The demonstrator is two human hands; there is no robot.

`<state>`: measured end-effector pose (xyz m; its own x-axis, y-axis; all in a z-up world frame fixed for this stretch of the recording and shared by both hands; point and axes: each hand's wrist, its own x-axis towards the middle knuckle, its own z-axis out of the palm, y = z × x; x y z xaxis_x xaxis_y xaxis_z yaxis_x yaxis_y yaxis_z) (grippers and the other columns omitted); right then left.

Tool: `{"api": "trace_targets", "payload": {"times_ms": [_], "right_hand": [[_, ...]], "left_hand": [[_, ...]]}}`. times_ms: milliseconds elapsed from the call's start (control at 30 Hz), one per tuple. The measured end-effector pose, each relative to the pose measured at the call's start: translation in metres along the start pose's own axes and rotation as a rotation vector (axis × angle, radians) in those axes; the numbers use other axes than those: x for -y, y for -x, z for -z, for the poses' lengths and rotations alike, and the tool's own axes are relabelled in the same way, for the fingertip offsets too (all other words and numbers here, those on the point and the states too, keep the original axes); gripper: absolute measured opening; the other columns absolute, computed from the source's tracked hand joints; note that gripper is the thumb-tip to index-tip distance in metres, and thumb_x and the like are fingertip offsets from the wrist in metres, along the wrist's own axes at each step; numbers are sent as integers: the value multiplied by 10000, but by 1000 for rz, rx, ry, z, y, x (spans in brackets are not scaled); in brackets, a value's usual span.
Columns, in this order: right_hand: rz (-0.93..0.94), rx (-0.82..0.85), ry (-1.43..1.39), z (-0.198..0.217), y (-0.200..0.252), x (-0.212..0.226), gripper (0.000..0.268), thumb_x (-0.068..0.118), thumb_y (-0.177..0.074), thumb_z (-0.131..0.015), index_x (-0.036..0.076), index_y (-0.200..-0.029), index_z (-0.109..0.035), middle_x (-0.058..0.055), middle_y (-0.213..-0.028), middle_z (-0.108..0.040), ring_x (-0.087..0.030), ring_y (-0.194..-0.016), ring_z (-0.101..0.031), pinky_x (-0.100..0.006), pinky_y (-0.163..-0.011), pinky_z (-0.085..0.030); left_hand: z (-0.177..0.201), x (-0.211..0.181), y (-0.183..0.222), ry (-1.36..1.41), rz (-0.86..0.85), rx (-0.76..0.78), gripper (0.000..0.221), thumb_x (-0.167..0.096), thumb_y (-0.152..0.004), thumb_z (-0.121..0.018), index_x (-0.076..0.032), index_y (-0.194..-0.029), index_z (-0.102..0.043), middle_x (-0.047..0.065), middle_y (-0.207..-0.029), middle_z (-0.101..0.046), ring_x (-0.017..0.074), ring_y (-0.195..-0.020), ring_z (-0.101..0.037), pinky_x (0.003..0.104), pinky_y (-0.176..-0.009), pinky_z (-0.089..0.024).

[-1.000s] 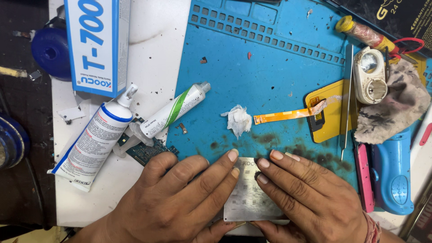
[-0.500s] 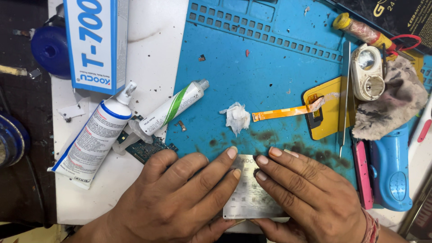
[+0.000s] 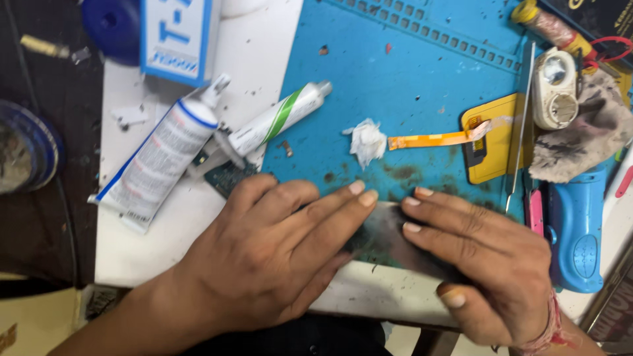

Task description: The person solders a small component onto a mobile phone motherboard using a soldering iron and tweezers, then cleans the area with a small cotton swab and wipes a metal stencil.

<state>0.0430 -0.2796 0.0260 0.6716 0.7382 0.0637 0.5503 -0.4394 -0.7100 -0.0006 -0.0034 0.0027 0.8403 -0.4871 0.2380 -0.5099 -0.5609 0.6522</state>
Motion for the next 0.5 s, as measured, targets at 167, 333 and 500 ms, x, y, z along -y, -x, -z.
{"api": "trace_targets", "payload": {"times_ms": [167,333,500], "right_hand": [[-92,-78,-51,-4,0,6,528,427,-1069,-445,-34,-1128,-698,-216,-1194,-708,-375,-1212,-705,-426,-1069,-547],[-99,-105,-73,-6,0,8,555,459,-1081,-446,-34,-1117,-700,-209,-1175,-716,-365,-1204,-715,-422,-1083,-548],[-46,-120,-82,-5,-2,6,573,494,-1075,-497,-43,-1120,-692,-209,-1162,-713,-357,-1187,-718,-405,-1062,-562]], "left_hand": [[0,-1,2,19,-11,-28,545,-194,-976,-704,29,-1441,-526,104,-1317,-694,217,-1069,-627,376,-920,-411],[-1,-1,3,1,-22,-50,535,-141,-981,-694,36,-1454,-518,106,-1326,-698,212,-1061,-633,373,-946,-417],[-4,0,5,-2,-23,-71,492,-137,-994,-702,-13,-1441,-537,71,-1312,-710,206,-1049,-630,377,-970,-421]]}}
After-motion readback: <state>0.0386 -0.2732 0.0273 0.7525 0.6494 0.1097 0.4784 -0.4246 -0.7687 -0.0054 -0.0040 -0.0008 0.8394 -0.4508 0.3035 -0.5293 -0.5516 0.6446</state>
